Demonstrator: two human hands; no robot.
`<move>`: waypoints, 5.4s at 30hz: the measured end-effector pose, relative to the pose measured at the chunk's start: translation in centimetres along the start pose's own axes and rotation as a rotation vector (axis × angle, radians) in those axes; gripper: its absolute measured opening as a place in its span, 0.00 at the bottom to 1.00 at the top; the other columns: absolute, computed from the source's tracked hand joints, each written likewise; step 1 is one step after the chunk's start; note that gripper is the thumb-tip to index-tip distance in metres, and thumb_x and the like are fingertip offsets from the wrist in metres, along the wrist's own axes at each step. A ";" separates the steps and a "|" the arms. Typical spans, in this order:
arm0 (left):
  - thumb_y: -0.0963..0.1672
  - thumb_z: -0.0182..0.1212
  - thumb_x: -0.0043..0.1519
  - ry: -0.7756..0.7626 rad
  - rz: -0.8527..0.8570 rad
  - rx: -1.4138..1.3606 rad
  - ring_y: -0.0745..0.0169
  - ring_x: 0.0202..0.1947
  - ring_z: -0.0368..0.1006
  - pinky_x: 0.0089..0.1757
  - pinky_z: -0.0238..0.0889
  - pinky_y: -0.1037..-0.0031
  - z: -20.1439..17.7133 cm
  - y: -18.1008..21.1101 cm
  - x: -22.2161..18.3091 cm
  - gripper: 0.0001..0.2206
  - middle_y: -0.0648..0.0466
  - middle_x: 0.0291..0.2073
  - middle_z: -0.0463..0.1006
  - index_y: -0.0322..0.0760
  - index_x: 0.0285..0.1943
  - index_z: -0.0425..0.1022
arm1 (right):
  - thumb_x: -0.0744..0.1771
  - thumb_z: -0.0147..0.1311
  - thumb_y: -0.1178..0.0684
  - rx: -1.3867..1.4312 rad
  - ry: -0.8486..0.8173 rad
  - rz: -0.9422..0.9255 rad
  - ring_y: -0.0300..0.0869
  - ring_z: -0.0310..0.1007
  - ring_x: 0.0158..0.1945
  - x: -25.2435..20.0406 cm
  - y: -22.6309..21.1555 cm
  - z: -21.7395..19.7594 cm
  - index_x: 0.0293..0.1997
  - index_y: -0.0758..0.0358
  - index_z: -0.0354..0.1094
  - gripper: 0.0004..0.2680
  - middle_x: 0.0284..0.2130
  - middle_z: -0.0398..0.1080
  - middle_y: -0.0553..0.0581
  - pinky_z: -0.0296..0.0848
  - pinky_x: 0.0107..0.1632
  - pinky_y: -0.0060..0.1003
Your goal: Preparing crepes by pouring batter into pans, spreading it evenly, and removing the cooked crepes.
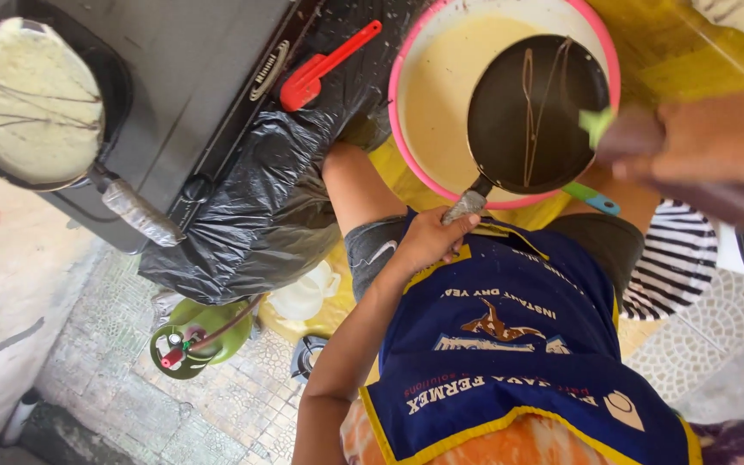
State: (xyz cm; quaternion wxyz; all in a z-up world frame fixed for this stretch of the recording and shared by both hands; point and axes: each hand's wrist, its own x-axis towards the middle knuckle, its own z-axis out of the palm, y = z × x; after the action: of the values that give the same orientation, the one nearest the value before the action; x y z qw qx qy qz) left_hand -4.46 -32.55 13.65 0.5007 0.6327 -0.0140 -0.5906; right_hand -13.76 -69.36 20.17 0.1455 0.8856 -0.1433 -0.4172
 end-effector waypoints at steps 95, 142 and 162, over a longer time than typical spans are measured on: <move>0.46 0.60 0.68 0.018 0.603 -0.539 0.69 0.19 0.65 0.22 0.64 0.80 -3.3 -5.2 8.3 0.11 0.53 0.23 0.72 0.33 0.49 0.70 | 0.72 0.61 0.43 -0.280 0.987 0.213 0.26 0.60 0.31 -15.3 -5.4 -5.9 0.72 0.40 0.76 0.17 0.39 0.64 0.38 0.61 0.40 0.20; 0.53 0.63 0.62 0.309 -0.003 0.549 0.68 0.16 0.68 0.23 0.62 0.77 -4.1 2.9 0.3 0.18 0.56 0.20 0.75 0.34 0.46 0.78 | 0.71 0.61 0.38 0.192 0.820 0.526 0.33 0.77 0.33 -7.0 -2.7 7.8 0.69 0.40 0.80 0.17 0.38 0.78 0.40 0.67 0.37 0.27; 0.47 0.57 0.68 0.980 0.903 1.623 0.64 0.14 0.60 0.19 0.51 0.69 -4.0 1.7 0.3 0.11 0.56 0.19 0.67 0.43 0.32 0.68 | 0.66 0.46 0.49 0.426 0.134 0.157 0.54 0.81 0.42 4.0 -13.1 15.5 0.47 0.49 0.79 0.12 0.41 0.82 0.55 0.73 0.39 0.46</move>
State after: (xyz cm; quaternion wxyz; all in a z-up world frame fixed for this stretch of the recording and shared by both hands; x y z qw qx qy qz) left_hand -0.33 -31.11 13.80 0.0509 0.8844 -0.4360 0.1584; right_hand -21.68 -60.97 2.92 -0.0034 0.9082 -0.2866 -0.3051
